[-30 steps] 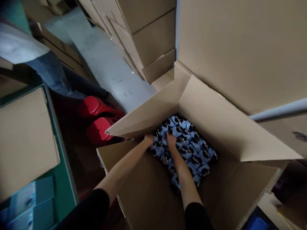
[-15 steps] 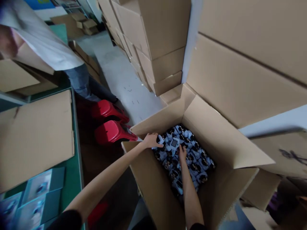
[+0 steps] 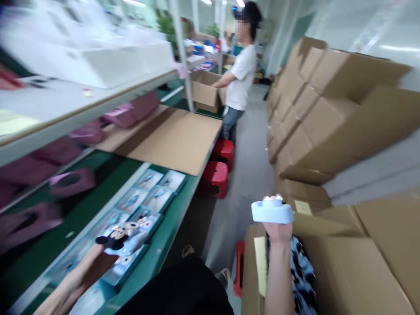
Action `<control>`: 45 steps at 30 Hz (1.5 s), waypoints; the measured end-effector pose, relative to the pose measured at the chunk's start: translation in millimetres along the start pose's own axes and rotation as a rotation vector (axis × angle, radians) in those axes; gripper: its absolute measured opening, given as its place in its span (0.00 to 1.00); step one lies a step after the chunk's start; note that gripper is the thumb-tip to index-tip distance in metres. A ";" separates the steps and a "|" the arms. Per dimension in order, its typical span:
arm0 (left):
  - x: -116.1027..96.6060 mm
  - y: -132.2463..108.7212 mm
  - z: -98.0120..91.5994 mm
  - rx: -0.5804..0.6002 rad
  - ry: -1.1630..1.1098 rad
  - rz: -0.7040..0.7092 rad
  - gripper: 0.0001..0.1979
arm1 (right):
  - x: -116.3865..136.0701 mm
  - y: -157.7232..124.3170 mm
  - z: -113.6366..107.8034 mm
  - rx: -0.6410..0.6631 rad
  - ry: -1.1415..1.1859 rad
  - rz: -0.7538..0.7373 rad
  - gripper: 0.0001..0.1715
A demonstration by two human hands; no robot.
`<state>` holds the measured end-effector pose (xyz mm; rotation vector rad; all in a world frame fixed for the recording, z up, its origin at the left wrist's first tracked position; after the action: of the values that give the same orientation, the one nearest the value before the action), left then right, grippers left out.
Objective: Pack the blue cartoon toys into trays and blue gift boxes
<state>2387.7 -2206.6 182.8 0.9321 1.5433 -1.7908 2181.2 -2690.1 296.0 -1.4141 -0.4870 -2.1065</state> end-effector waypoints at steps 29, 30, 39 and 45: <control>100.4 -81.8 97.6 -0.878 -1.000 -0.127 0.27 | -461.5 1.1 474.2 1.674 -1.972 0.286 0.16; 99.1 -80.9 102.0 -0.852 -0.990 -0.129 0.29 | -460.8 3.1 471.7 1.703 -1.961 0.286 0.16; 87.0 -73.1 96.9 -0.841 -0.950 -0.115 0.30 | -415.3 56.9 411.0 2.131 -1.402 -0.109 0.32; 72.1 -71.9 81.5 -0.911 -0.865 -0.088 0.24 | -431.9 32.6 395.6 2.092 -1.616 -0.261 0.23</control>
<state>2277.6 -2275.7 171.9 -0.3226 1.5114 -1.0469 2615.5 -2384.4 47.0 -0.9660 -2.2866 0.6264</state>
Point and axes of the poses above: each hand's wrist, its own y-axis towards the middle knuckle, its own z-axis out of the palm, x = y × z, the point moved 1 cm from there along y, towards the middle knuckle, and after that the axes turned 14 degrees about y, right-handed, at the moved point
